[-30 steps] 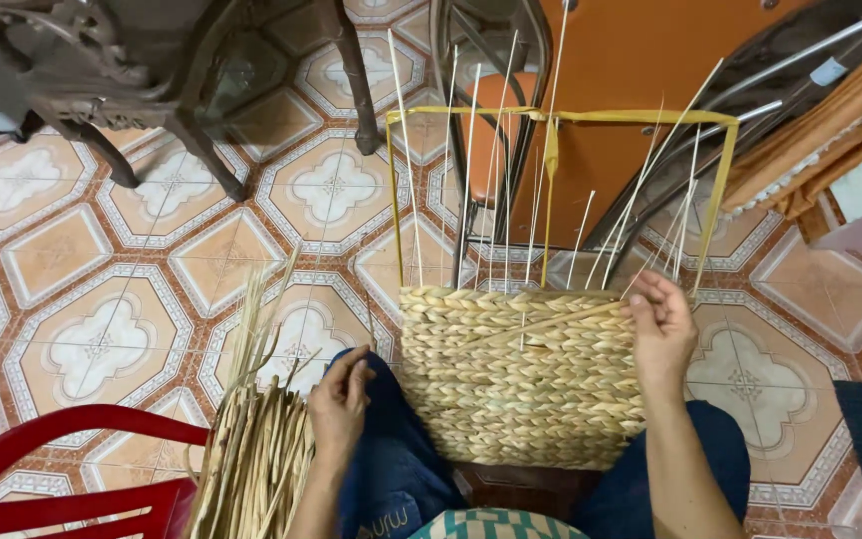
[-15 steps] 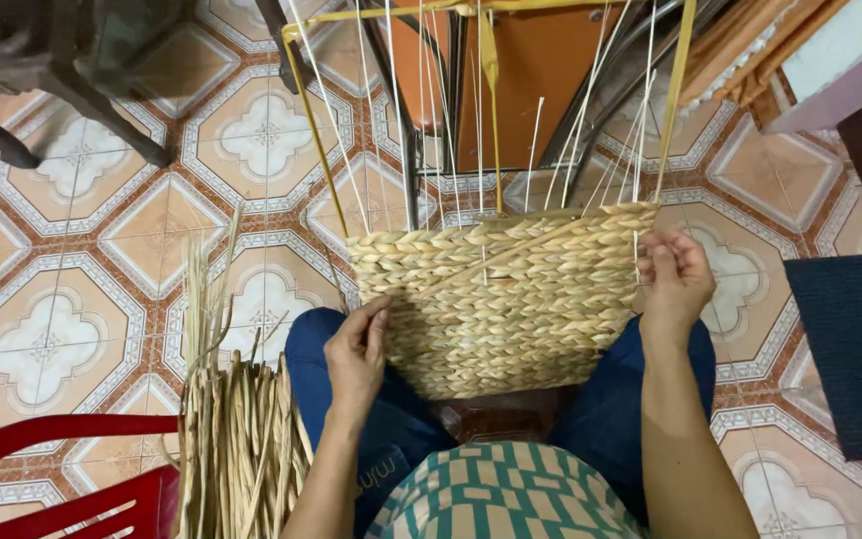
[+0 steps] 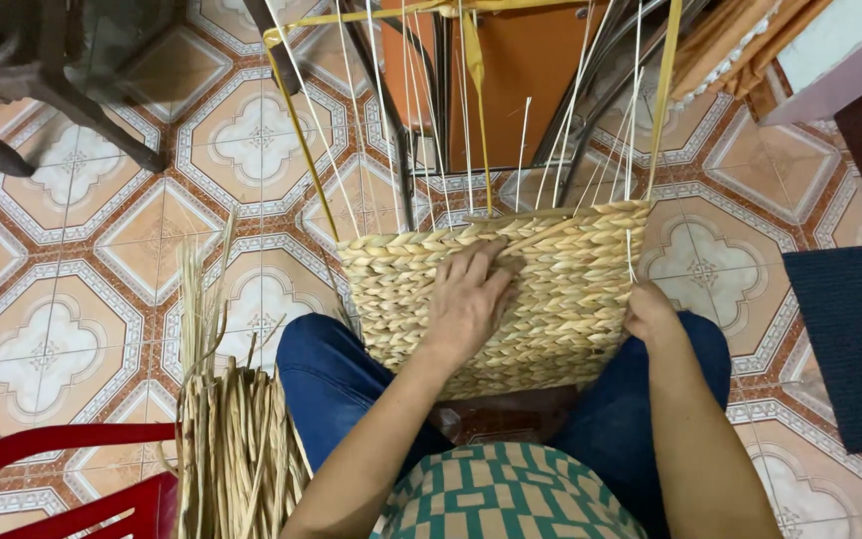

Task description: The person is weaving a mat or basket base using light-colored natural fibers on a rectangular yellow frame, occasionally using scissors to trim strips.

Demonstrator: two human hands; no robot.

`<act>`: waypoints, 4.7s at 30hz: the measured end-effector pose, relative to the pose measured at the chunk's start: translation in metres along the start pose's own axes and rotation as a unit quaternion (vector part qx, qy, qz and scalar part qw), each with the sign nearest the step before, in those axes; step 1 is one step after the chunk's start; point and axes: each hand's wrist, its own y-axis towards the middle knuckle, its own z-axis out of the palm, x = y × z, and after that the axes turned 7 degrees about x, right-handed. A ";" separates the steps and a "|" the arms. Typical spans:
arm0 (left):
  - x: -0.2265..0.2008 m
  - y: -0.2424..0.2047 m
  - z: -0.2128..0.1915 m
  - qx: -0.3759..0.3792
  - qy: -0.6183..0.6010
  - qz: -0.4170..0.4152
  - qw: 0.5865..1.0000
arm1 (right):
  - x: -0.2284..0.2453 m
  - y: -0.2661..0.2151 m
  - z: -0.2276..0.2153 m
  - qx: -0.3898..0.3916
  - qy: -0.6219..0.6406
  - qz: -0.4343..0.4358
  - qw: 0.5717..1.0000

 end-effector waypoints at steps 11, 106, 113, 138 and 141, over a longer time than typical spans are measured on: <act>0.001 -0.005 -0.001 -0.001 0.007 -0.010 1.000 | -0.148 0.137 -0.165 0.228 -0.214 -0.002 0.950; 0.076 0.243 -0.147 -0.120 -0.107 -0.063 0.985 | 0.274 -0.167 0.305 0.004 -0.680 -0.411 0.607; 0.079 0.242 -0.148 -0.131 -0.080 -0.070 0.986 | 0.275 -0.155 0.302 0.030 -0.676 -0.433 0.595; 0.072 0.218 -0.139 -0.173 -0.163 -0.093 0.967 | 0.235 -0.168 0.236 -0.056 -0.602 -0.454 0.654; 0.054 0.160 -0.126 -0.121 -0.226 -0.084 0.963 | 0.196 -0.158 0.178 -0.107 -0.292 -0.535 0.785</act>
